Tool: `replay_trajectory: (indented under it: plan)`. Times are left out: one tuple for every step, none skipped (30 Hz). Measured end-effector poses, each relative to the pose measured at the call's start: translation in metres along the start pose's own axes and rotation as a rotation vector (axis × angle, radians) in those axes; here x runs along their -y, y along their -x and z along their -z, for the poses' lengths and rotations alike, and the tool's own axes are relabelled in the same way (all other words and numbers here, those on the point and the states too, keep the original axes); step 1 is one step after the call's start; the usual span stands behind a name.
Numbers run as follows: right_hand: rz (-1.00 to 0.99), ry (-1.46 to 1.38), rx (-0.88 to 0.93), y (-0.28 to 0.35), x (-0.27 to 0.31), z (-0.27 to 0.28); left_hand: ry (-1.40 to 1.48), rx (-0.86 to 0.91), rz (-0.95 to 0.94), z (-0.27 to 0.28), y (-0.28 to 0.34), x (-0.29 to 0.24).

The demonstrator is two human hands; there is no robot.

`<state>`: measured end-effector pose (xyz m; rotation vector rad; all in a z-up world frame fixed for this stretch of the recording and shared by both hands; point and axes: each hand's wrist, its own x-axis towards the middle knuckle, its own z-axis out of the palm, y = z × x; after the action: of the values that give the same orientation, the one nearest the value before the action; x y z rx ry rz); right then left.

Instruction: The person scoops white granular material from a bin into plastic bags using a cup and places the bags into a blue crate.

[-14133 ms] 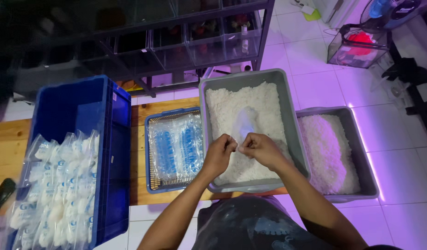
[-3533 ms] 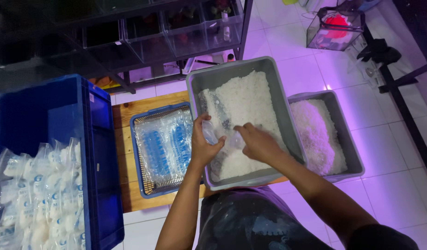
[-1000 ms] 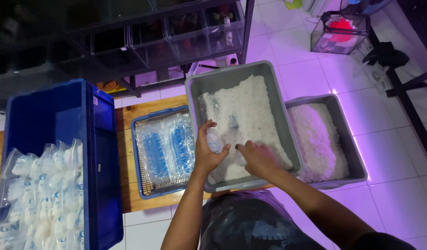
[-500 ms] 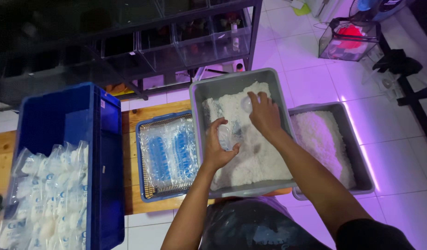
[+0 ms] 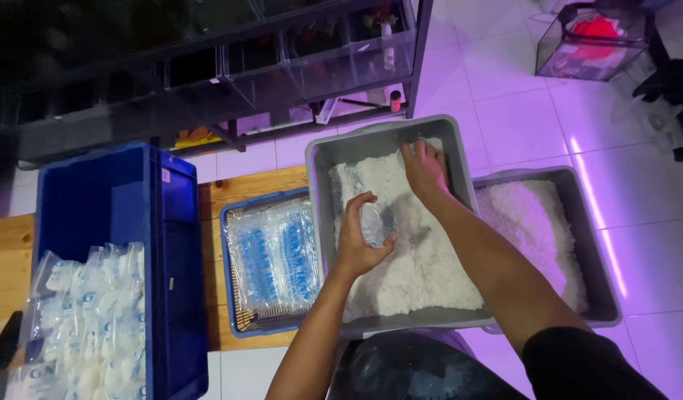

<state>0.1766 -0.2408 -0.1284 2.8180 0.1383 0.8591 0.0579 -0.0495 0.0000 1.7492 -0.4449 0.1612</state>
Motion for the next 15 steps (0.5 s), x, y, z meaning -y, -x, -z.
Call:
replay_trajectory:
  plan:
    - [0.001,-0.005,0.007,0.001,-0.002,-0.004,-0.002,0.001,0.008,0.000,-0.001,0.001]
    - [-0.012,-0.121,0.162,0.002,-0.003,-0.007,-0.011,-0.004,0.006,0.000,-0.002,0.001]
    - [-0.024,-0.236,0.316,0.002,-0.005,-0.010,-0.021,-0.010,0.002,0.001,-0.003,0.001]
    - [-0.023,-0.241,0.321,-0.002,-0.004,-0.013,-0.023,-0.009,0.009,0.002,-0.002,0.003]
    - [-0.036,-0.253,0.409,-0.005,-0.005,-0.015,-0.017,-0.011,0.009,0.002,-0.002,0.005]
    - [-0.048,-0.265,0.496,-0.009,-0.007,-0.017,-0.011,-0.013,0.009,0.002,-0.002,0.006]
    - [-0.053,-0.264,0.497,-0.010,-0.008,-0.020,-0.010,-0.009,0.008,0.001,-0.001,0.008]
    - [-0.044,-0.257,0.492,-0.010,-0.010,-0.022,-0.012,-0.009,0.001,0.001,0.000,0.011]
    - [-0.033,-0.248,0.486,-0.012,-0.011,-0.024,-0.013,-0.012,-0.006,0.000,0.000,0.012]
    - [-0.035,-0.246,0.485,-0.011,-0.011,-0.023,-0.011,-0.011,-0.008,0.000,0.002,0.010]
    - [-0.031,-0.231,0.573,-0.012,-0.011,-0.022,-0.018,-0.008,-0.002,0.000,0.002,0.008]
    - [-0.028,-0.215,0.660,-0.013,-0.011,-0.021,-0.025,-0.005,0.003,0.000,0.003,0.005]
    - [-0.027,-0.214,0.656,-0.014,-0.010,-0.011,-0.026,-0.007,-0.001,-0.001,0.003,0.004]
    - [-0.003,-0.202,0.724,-0.015,-0.008,-0.002,-0.013,-0.004,-0.001,-0.001,0.004,0.003]
    - [0.021,-0.187,0.793,-0.015,-0.007,0.007,0.002,0.001,0.000,-0.001,0.006,0.002]
